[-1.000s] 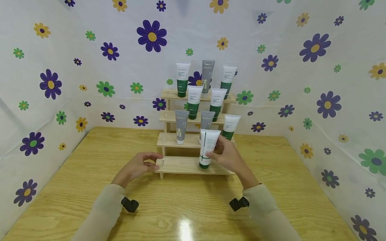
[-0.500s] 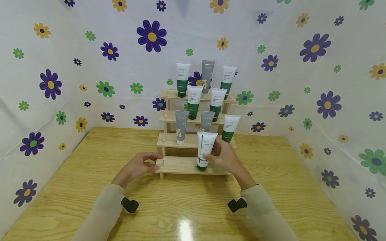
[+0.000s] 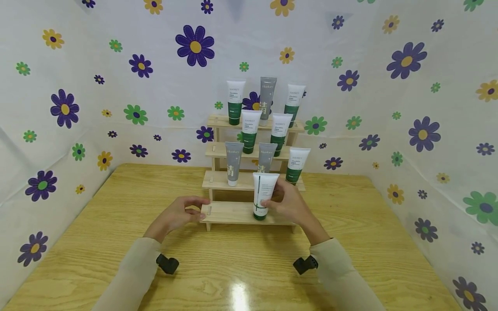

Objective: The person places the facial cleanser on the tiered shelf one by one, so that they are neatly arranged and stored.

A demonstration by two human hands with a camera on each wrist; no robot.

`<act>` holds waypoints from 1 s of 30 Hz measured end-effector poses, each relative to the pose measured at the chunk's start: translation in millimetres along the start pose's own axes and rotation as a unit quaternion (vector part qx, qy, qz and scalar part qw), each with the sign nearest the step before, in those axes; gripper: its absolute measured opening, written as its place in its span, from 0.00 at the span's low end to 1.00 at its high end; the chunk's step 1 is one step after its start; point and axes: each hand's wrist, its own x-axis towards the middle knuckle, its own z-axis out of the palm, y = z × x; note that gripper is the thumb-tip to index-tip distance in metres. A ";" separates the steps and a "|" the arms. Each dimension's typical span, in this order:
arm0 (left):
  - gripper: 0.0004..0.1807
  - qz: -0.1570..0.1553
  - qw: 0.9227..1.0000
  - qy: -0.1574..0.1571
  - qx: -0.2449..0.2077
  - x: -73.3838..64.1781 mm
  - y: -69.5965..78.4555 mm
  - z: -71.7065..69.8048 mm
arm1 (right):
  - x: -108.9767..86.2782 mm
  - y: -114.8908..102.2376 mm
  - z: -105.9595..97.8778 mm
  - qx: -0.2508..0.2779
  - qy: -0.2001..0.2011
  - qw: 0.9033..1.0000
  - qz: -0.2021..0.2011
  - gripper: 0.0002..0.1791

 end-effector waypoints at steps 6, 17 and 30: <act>0.25 -0.001 1.000 0.001 -0.003 -0.5 0.4 -0.1 | -0.9 -1.4 -0.6 0.000 -0.006 1.000 0.008 0.29; 0.25 0.007 1.000 -0.003 -0.001 0.8 -1.3 -0.1 | -2.2 3.0 -2.7 0.020 -0.028 0.999 -0.007 0.29; 0.24 0.009 1.000 -0.003 -0.012 0.1 -2.7 -0.3 | -5.1 6.8 -9.5 0.012 -0.044 0.999 -0.019 0.29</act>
